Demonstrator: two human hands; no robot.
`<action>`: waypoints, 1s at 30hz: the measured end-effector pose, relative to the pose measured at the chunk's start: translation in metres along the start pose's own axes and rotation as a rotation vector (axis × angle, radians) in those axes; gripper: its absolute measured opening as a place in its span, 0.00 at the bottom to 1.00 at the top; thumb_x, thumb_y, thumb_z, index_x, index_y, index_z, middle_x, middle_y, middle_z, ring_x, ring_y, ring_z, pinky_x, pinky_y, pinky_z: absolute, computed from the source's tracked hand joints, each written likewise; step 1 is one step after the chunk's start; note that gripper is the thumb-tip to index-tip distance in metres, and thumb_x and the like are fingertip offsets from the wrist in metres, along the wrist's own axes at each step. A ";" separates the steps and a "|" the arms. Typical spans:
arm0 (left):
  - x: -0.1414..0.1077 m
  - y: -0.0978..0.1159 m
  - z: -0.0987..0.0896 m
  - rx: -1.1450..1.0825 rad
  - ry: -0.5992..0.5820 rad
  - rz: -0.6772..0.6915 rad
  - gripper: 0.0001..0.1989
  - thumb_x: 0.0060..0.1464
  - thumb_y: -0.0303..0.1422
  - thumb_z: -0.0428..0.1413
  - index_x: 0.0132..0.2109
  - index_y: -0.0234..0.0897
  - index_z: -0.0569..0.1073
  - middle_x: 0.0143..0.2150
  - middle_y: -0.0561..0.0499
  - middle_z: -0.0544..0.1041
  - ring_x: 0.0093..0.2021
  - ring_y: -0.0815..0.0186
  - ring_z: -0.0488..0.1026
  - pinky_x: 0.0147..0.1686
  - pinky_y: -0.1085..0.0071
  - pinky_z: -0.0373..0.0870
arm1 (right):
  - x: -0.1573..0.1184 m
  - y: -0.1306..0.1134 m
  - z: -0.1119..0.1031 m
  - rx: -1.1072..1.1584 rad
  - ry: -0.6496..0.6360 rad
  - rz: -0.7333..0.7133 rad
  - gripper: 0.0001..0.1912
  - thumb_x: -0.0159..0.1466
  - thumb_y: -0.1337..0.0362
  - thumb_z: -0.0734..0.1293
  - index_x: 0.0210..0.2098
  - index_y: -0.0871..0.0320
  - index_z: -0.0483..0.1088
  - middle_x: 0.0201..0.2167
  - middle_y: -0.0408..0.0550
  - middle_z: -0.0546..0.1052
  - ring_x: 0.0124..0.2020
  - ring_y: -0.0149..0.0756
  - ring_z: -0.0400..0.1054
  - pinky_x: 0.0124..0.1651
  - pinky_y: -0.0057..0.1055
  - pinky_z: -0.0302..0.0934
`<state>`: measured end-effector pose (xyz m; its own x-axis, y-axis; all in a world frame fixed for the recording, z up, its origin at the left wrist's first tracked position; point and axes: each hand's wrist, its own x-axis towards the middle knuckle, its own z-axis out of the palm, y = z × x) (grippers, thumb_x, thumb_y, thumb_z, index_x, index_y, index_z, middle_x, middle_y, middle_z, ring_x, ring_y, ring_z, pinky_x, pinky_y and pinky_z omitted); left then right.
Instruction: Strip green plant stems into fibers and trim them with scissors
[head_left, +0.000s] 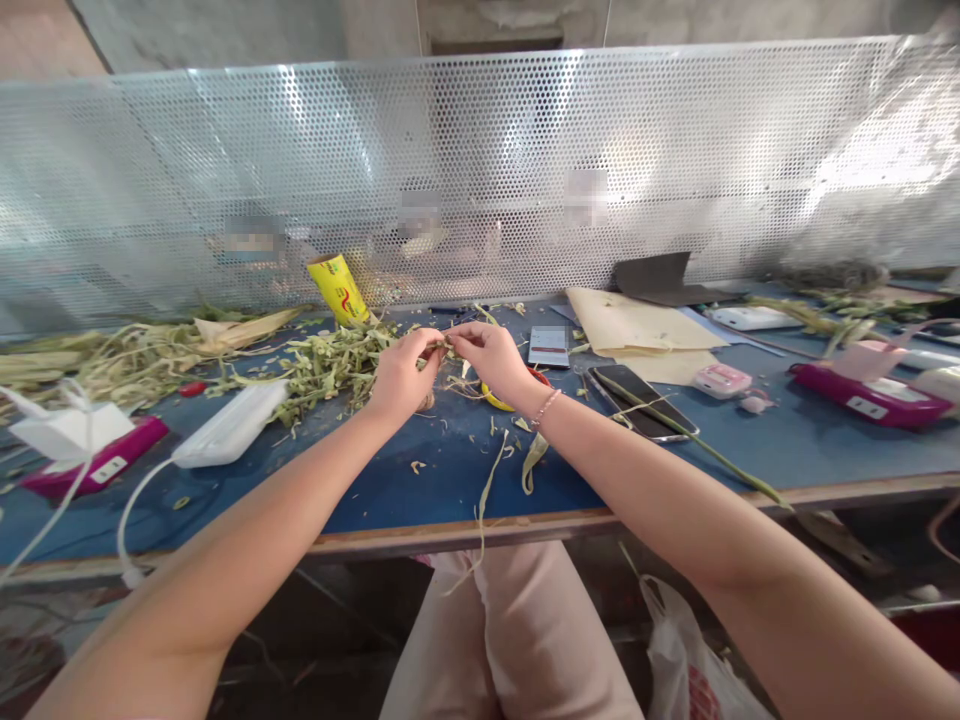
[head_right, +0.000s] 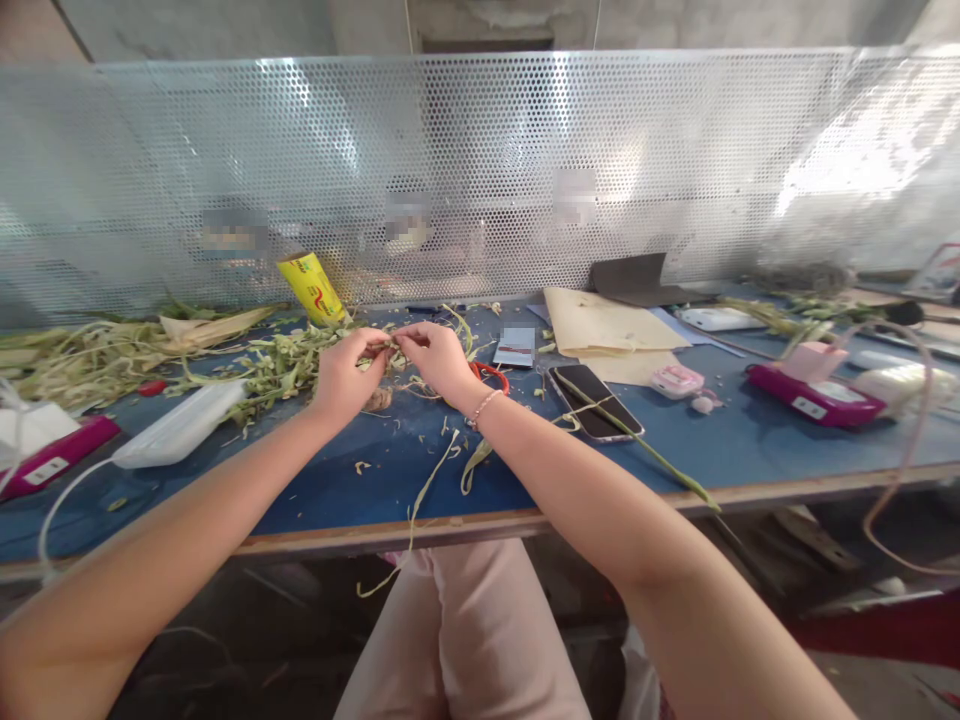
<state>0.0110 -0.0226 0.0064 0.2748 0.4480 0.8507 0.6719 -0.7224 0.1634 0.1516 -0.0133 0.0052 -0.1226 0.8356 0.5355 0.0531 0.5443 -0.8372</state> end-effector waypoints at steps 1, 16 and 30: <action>0.000 0.001 0.000 0.004 -0.003 0.009 0.06 0.49 0.27 0.51 0.36 0.36 0.70 0.33 0.50 0.76 0.30 0.71 0.73 0.34 0.72 0.70 | 0.000 0.001 0.000 0.019 0.001 0.012 0.09 0.54 0.65 0.61 0.30 0.61 0.72 0.27 0.47 0.75 0.28 0.29 0.66 0.35 0.29 0.60; 0.002 0.005 -0.001 -0.138 -0.007 -0.113 0.07 0.52 0.31 0.48 0.33 0.35 0.70 0.28 0.51 0.73 0.28 0.70 0.70 0.29 0.74 0.68 | 0.002 0.008 0.003 0.211 -0.025 0.151 0.11 0.52 0.58 0.65 0.28 0.60 0.71 0.24 0.44 0.72 0.28 0.26 0.63 0.33 0.26 0.59; 0.006 0.006 -0.002 0.034 0.061 -0.037 0.05 0.48 0.28 0.52 0.27 0.36 0.71 0.20 0.55 0.66 0.21 0.73 0.61 0.24 0.74 0.61 | -0.004 -0.003 0.007 0.396 0.030 0.331 0.08 0.48 0.60 0.68 0.21 0.60 0.70 0.25 0.45 0.73 0.31 0.27 0.66 0.34 0.26 0.61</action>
<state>0.0150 -0.0255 0.0135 0.2081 0.4402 0.8734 0.7042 -0.6872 0.1785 0.1447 -0.0187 0.0044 -0.1338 0.9633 0.2325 -0.2960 0.1851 -0.9371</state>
